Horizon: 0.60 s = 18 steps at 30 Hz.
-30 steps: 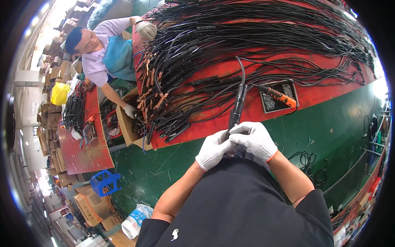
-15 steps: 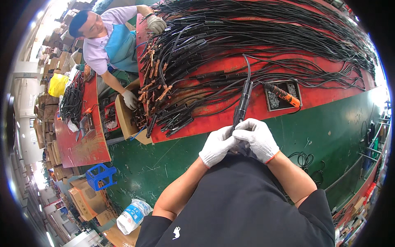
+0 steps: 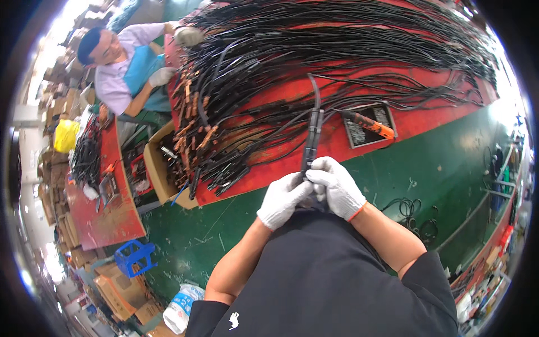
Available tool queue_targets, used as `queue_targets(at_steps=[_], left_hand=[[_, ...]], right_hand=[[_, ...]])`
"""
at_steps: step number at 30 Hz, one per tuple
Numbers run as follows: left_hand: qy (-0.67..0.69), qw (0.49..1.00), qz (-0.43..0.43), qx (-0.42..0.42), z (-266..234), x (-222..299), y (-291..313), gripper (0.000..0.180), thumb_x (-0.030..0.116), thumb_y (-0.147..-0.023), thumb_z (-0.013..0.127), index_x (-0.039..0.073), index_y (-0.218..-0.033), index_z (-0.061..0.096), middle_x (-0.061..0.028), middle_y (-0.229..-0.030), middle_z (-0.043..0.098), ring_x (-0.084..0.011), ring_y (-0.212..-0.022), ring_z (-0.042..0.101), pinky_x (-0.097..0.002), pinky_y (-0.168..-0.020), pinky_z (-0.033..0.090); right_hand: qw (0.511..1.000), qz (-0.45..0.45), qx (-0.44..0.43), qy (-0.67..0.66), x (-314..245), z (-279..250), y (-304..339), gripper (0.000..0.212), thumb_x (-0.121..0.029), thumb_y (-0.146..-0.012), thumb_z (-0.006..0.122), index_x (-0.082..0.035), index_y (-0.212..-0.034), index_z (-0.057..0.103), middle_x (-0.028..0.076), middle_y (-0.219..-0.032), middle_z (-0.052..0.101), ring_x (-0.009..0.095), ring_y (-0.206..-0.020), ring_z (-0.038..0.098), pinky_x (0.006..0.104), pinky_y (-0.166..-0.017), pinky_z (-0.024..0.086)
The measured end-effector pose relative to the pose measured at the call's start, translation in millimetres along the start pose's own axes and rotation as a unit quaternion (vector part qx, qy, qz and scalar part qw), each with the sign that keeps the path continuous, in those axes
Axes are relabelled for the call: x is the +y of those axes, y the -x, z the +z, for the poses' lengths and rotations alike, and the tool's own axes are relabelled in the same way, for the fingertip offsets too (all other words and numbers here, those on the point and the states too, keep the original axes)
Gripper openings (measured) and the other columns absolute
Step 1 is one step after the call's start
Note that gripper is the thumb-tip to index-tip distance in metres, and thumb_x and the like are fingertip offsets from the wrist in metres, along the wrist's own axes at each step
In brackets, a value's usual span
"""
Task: The person assembles wire harnesses by securing connectors to electrical wires with an electric screwdriver.
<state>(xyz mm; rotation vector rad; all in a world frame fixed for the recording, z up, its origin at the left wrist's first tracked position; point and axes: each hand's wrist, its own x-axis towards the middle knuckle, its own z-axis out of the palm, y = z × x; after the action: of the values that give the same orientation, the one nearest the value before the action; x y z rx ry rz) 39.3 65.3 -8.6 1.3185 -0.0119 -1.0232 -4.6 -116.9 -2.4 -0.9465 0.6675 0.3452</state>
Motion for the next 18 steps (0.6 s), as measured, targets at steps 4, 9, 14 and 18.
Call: queue_targets(at_steps=[4,9,14,18], left_hand=[[0.039,0.999,-0.015,0.004,0.7,3.3,3.1,0.042,0.021,-0.101,0.066,-0.005,-0.133,0.061,-0.0051,-0.104,0.07,-0.0109,-0.081,0.067,-0.0265,-0.076,0.055],[0.059,0.998,-0.029,-0.005,4.8,7.2,4.5,0.045,0.021,-0.1,0.068,-0.006,-0.135,0.06,-0.0067,-0.107,0.071,-0.0126,-0.082,0.068,-0.0272,-0.077,0.056],[0.065,0.997,-0.048,-0.008,6.4,6.4,2.1,0.043,0.018,-0.1,0.069,-0.006,-0.134,0.061,-0.0075,-0.109,0.072,-0.0125,-0.084,0.069,-0.0271,-0.077,0.057],[0.026,0.998,-0.057,-0.004,14.2,13.7,-3.5,0.038,0.015,-0.101,0.068,-0.005,-0.133,0.062,-0.0066,-0.107,0.072,-0.0108,-0.083,0.069,-0.026,-0.076,0.056]], right_hand=[[0.997,0.004,-0.03,-0.072,-1.5,-6.3,1.8,0.018,-0.006,-0.095,0.064,-0.01,-0.113,0.059,-0.001,-0.081,0.061,0.006,-0.061,0.055,0.0202,-0.052,0.044],[0.996,-0.015,-0.036,-0.086,3.3,-10.2,3.5,0.019,-0.006,-0.096,0.064,-0.009,-0.114,0.058,-0.001,-0.086,0.062,0.005,-0.062,0.054,0.0201,-0.052,0.043],[0.999,-0.037,-0.037,-0.005,-3.5,-8.8,10.6,0.026,-0.006,-0.094,0.071,-0.01,-0.113,0.054,0.001,-0.096,0.065,0.004,-0.076,0.058,0.0213,-0.064,0.048],[0.997,-0.07,-0.029,-0.022,-1.0,-10.3,7.6,0.029,0.001,-0.094,0.07,-0.008,-0.111,0.048,0.006,-0.102,0.066,0.017,-0.089,0.068,0.0332,-0.075,0.057]])
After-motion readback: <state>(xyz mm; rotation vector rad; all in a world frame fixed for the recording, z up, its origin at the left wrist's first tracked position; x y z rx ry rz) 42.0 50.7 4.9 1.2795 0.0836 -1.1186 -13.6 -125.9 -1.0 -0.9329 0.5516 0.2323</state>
